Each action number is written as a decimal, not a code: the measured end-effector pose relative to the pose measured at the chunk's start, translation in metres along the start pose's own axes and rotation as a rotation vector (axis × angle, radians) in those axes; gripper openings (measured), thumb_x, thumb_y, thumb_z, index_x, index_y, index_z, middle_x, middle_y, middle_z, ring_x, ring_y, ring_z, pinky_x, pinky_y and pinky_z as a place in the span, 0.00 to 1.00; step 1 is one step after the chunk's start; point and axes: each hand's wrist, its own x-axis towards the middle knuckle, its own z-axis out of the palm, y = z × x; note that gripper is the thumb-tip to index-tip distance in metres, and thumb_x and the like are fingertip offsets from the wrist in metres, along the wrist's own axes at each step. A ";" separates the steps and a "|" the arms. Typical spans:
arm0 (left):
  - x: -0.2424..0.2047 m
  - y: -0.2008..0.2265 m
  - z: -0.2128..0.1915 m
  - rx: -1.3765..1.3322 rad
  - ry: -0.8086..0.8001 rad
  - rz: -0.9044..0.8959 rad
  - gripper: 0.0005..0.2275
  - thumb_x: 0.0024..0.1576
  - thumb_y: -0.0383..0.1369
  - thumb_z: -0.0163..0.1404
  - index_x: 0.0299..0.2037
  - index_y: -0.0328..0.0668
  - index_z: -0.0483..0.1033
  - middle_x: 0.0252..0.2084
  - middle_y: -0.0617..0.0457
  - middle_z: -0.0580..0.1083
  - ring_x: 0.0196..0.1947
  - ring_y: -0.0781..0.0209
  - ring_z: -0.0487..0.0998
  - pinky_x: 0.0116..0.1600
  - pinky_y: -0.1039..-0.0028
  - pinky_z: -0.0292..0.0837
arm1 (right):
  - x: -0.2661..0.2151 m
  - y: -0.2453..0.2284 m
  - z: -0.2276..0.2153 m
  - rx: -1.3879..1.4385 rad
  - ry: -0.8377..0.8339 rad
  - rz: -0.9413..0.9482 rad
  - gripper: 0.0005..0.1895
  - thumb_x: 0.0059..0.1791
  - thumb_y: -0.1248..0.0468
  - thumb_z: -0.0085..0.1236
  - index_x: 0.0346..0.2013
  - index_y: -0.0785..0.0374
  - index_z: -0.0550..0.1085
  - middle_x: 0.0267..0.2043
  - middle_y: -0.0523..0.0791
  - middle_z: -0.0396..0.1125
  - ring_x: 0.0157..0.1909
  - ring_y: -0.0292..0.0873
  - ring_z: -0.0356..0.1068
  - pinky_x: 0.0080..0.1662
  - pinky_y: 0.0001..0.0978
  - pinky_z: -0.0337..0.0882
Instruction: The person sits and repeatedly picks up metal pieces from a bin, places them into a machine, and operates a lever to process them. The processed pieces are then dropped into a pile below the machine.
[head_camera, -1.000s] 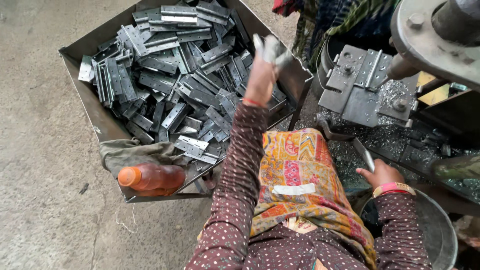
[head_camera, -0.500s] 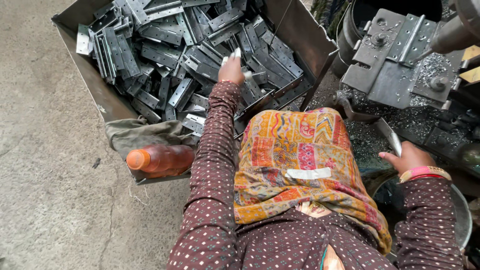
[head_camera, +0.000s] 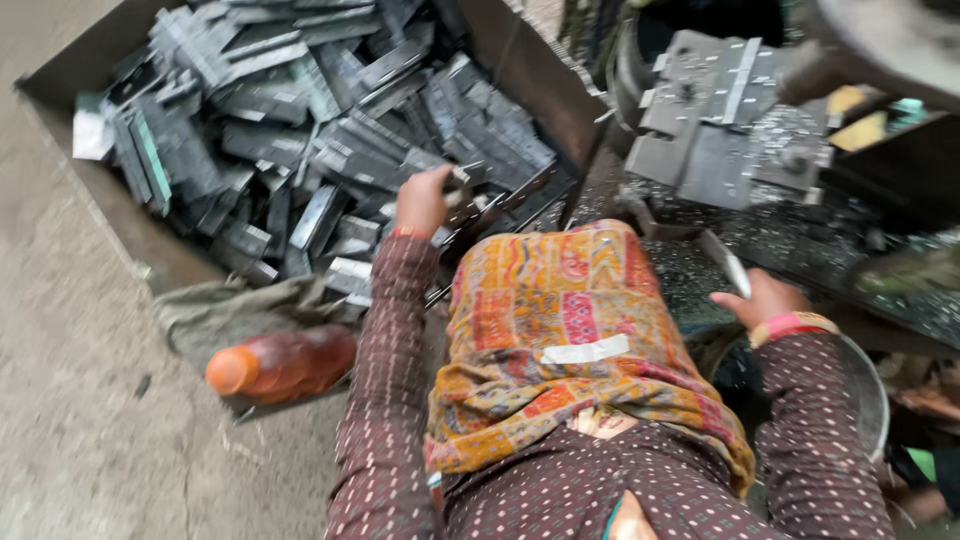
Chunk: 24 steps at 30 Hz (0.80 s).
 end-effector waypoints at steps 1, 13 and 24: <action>-0.006 0.023 -0.013 0.045 0.012 0.045 0.11 0.54 0.26 0.53 0.45 0.48 0.79 0.39 0.45 0.79 0.42 0.41 0.79 0.43 0.56 0.75 | 0.000 -0.001 0.001 -0.010 -0.009 0.008 0.34 0.43 0.36 0.64 0.47 0.61 0.76 0.41 0.57 0.75 0.45 0.63 0.76 0.47 0.54 0.74; -0.019 0.300 0.072 0.078 0.108 0.797 0.12 0.58 0.29 0.50 0.52 0.41 0.75 0.57 0.45 0.73 0.53 0.48 0.79 0.56 0.63 0.74 | -0.022 -0.040 -0.030 0.020 -0.063 0.067 0.30 0.46 0.42 0.64 0.50 0.62 0.74 0.43 0.57 0.75 0.48 0.61 0.76 0.50 0.52 0.74; 0.013 0.313 0.175 0.410 -0.127 0.365 0.12 0.58 0.34 0.43 0.44 0.42 0.79 0.66 0.47 0.68 0.67 0.50 0.69 0.74 0.43 0.51 | -0.013 -0.043 -0.031 0.023 -0.124 0.034 0.34 0.45 0.43 0.67 0.51 0.67 0.71 0.45 0.59 0.74 0.48 0.62 0.75 0.51 0.50 0.74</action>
